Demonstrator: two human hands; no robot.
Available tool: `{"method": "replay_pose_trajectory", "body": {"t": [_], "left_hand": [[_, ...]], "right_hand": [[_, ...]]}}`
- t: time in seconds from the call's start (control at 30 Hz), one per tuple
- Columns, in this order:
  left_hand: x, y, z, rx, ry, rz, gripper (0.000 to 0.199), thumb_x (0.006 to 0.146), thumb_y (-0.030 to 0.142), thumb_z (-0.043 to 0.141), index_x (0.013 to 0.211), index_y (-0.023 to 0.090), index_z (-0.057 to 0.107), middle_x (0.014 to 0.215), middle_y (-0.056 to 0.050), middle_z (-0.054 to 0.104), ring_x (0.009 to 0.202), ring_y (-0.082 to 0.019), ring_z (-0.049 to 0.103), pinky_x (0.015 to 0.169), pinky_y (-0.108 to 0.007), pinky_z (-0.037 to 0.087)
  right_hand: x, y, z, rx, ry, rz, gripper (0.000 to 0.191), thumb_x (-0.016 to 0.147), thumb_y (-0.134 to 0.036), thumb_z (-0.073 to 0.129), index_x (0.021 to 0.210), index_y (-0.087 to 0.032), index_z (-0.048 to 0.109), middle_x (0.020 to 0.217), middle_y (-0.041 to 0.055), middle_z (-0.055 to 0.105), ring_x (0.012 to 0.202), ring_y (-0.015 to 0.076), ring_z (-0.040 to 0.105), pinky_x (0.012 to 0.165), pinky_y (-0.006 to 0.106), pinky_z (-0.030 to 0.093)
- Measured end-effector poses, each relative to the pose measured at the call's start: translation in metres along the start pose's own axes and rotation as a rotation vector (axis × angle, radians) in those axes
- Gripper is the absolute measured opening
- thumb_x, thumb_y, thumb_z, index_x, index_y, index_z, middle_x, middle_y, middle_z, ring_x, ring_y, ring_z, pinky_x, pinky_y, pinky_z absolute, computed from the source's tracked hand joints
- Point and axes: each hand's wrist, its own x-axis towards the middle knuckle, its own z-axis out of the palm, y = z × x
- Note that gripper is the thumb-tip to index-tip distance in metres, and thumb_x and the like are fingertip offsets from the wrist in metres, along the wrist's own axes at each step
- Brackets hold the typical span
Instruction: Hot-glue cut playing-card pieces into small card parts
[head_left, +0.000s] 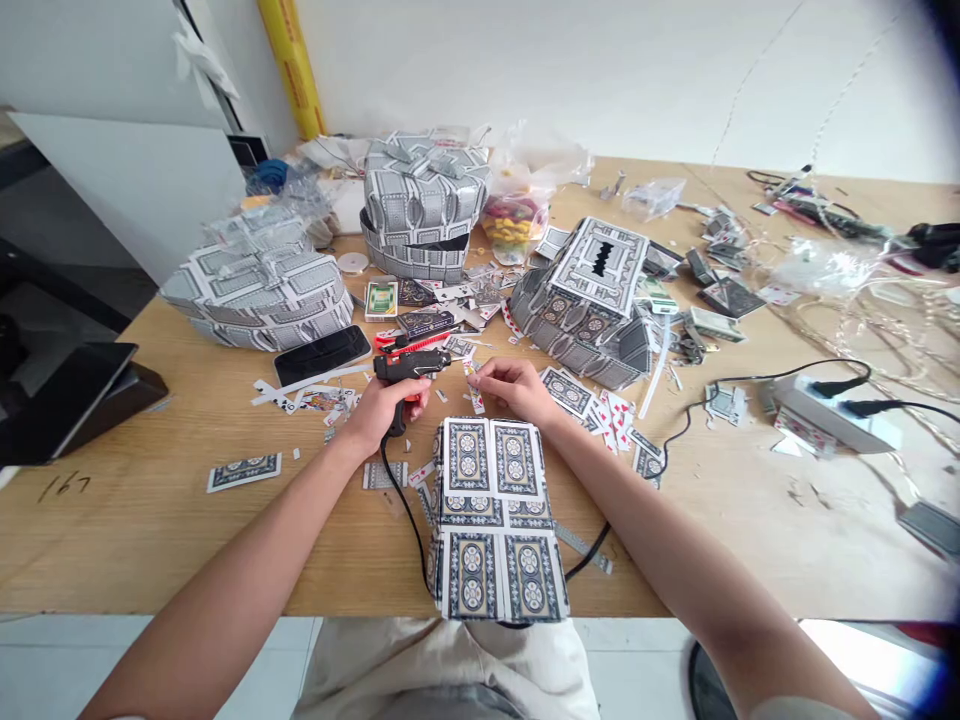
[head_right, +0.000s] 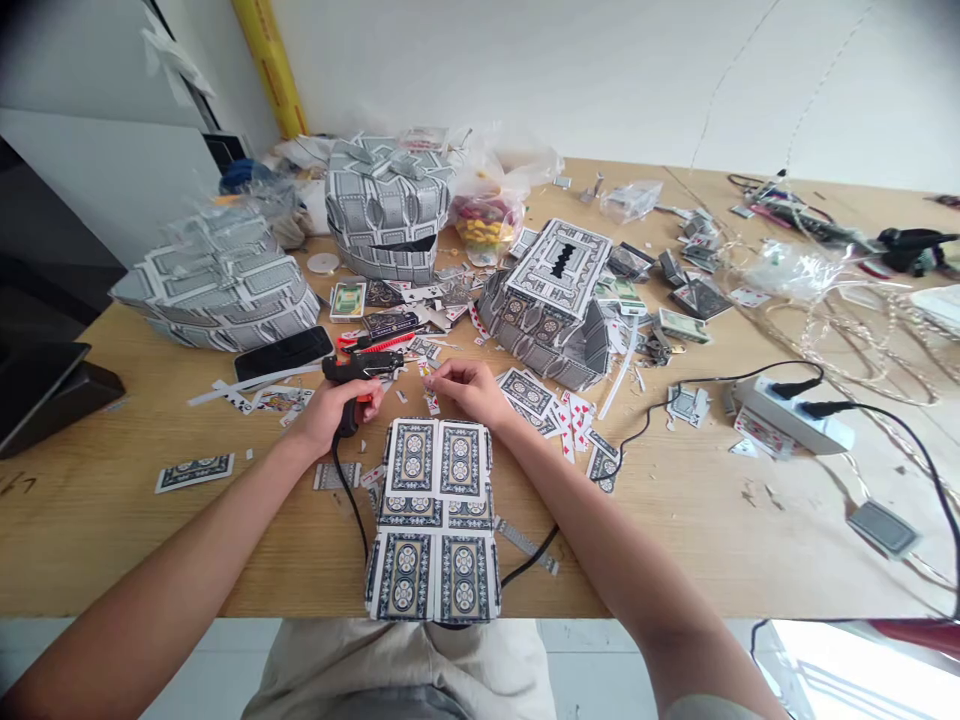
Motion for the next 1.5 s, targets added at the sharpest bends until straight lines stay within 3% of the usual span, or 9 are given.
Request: {"method": "replay_pose_trajectory", "body": {"t": [0.3,1.5], "left_hand": [[-0.0013,0.0015,0.0000,0.021,-0.010,0.004,0.038,0.081,0.046,0.078,0.063,0.018,0.060,0.062,-0.001,0.055,0.056,-0.012,0.046,0.055,-0.029,0.036],[-0.0012,-0.0005,0.0011,0.059,0.018,0.009,0.034,0.078,0.044,0.078,0.062,0.019,0.060,0.059,-0.001,0.055,0.055,-0.012,0.046,0.054,-0.029,0.035]], "right_hand": [[-0.0024,-0.0007,-0.0014,0.016,-0.013,0.021,0.054,0.071,-0.070,0.089,0.076,-0.020,0.071,0.060,-0.0047,0.057,0.053,0.0104,0.039,0.052,0.029,0.025],[-0.0049,-0.0010,0.0005,0.047,-0.024,0.033,0.053,0.071,-0.069,0.090,0.073,-0.021,0.069,0.056,-0.0055,0.054,0.048,0.0100,0.042,0.047,0.028,0.027]]}}
